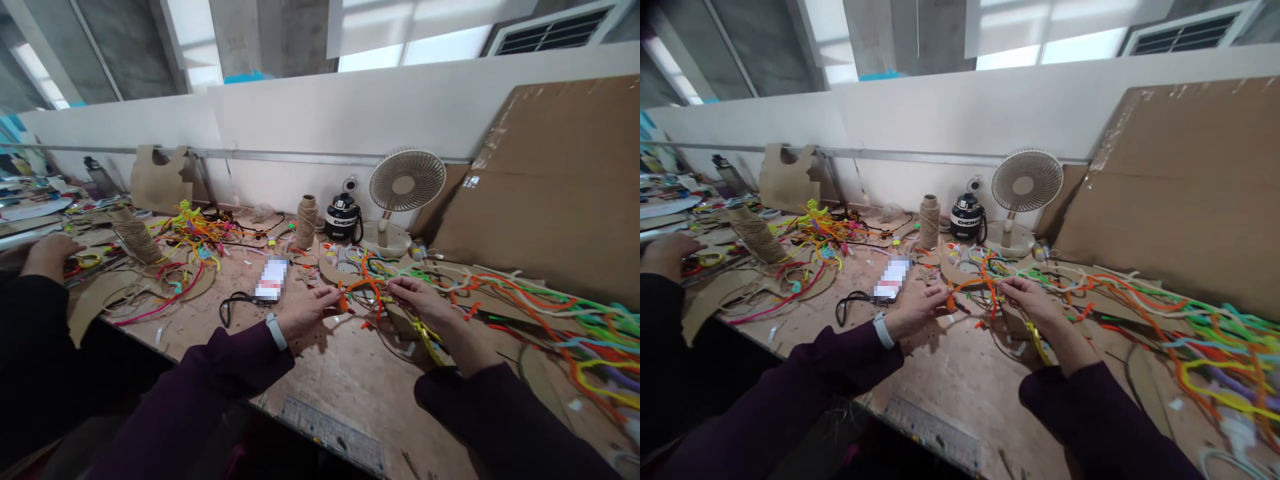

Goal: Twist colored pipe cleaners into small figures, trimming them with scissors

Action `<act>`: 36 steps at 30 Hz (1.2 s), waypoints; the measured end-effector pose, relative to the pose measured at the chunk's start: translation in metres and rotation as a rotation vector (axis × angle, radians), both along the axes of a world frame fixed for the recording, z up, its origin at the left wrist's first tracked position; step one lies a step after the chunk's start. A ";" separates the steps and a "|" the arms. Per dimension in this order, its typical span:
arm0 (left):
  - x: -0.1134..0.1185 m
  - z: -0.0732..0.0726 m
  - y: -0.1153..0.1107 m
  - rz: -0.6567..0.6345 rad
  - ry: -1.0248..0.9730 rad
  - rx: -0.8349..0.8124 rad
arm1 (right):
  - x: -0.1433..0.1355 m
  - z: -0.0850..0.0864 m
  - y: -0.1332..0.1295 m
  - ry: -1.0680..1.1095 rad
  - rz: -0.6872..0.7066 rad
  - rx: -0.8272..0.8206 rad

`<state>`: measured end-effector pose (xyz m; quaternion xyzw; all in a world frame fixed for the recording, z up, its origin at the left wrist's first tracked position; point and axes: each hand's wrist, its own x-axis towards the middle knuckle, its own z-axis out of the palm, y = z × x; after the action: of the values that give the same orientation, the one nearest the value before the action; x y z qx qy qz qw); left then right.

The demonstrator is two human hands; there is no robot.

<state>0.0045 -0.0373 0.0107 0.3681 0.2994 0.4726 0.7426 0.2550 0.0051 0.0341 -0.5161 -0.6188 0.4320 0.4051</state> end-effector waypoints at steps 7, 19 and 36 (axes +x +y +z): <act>0.003 0.002 -0.005 0.045 -0.083 -0.063 | -0.016 -0.002 -0.003 -0.018 -0.289 0.186; 0.005 0.001 -0.007 0.108 -0.161 -0.064 | -0.073 0.007 -0.058 0.035 0.251 0.019; -0.003 0.003 -0.004 0.152 0.339 0.371 | -0.076 0.006 -0.057 -0.052 0.322 0.034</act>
<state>0.0020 -0.0409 0.0139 0.5485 0.3544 0.5054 0.5640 0.1793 -0.0523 0.0399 -0.4145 -0.7109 0.4673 0.3232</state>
